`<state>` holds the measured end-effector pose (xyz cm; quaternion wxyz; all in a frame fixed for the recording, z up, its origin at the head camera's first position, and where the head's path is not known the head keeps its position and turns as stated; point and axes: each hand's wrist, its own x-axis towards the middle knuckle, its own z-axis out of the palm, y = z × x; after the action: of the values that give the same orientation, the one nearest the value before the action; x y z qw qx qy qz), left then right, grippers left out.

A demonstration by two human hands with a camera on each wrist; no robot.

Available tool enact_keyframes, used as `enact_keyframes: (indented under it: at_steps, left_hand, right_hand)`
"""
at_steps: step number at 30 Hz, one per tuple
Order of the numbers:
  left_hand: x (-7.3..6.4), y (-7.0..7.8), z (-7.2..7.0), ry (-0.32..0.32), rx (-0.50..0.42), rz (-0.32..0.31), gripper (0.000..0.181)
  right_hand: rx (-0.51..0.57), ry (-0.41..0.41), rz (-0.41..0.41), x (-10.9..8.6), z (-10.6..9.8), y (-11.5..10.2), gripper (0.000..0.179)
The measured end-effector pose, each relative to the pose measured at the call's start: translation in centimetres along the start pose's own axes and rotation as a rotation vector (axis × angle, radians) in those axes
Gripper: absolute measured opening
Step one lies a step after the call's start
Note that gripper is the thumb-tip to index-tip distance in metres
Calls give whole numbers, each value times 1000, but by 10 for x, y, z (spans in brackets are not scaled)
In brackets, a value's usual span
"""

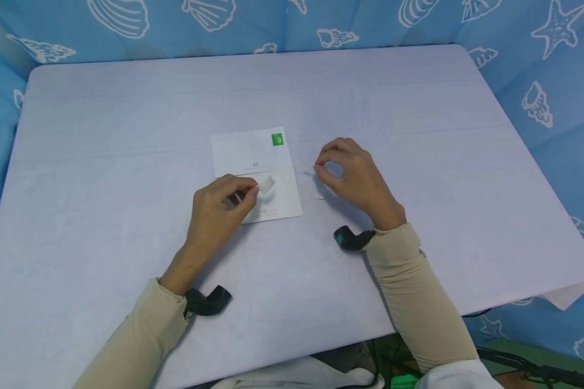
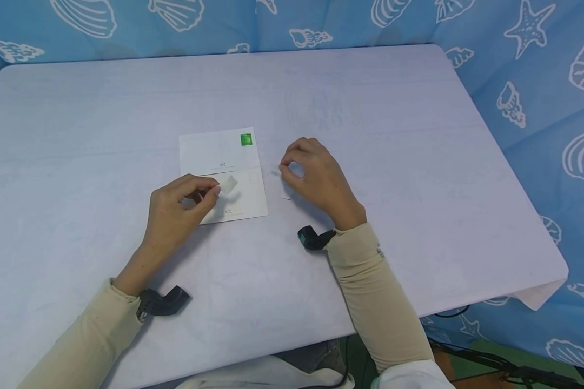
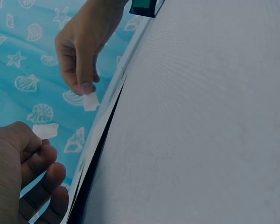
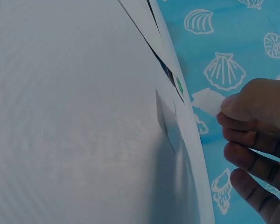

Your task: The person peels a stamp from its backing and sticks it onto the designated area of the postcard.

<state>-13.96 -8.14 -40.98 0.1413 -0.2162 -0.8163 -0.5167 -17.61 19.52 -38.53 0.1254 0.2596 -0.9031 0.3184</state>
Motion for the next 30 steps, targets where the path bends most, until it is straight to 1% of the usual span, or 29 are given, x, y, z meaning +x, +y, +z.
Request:
enact_keyframes:
  at_steps: [5,9,15,18,20,22,26,30]
  left_hand:
    - [0,0,0,-5,10,-2,5]
    - [0,-1,0,-7,11,0,6]
    - [0,0,0,-9,5,0,6]
    - [0,0,0,-10,7,0,6]
    - [0,0,0,-12,8,-1,6]
    - [0,0,0,-16,11,-2,6]
    - [0,-1,0,-18,18,0,5]
    - [0,-1,0,-15,18,6,5]
  right_hand:
    - [-24,-40,51,1,-3,1,3]
    - [-41,-53,91,1,-4,0,4]
    - [-39,-14,115,1,-3,-1,4]
    - [-12,20,110,1,-1,-2,5]
    - [17,37,92,1,3,-4,6]
    - [49,48,57,2,8,-8,7]
    - [99,58,-44,4,20,-18,9]
    - [152,81,-138,4,27,-27,12]
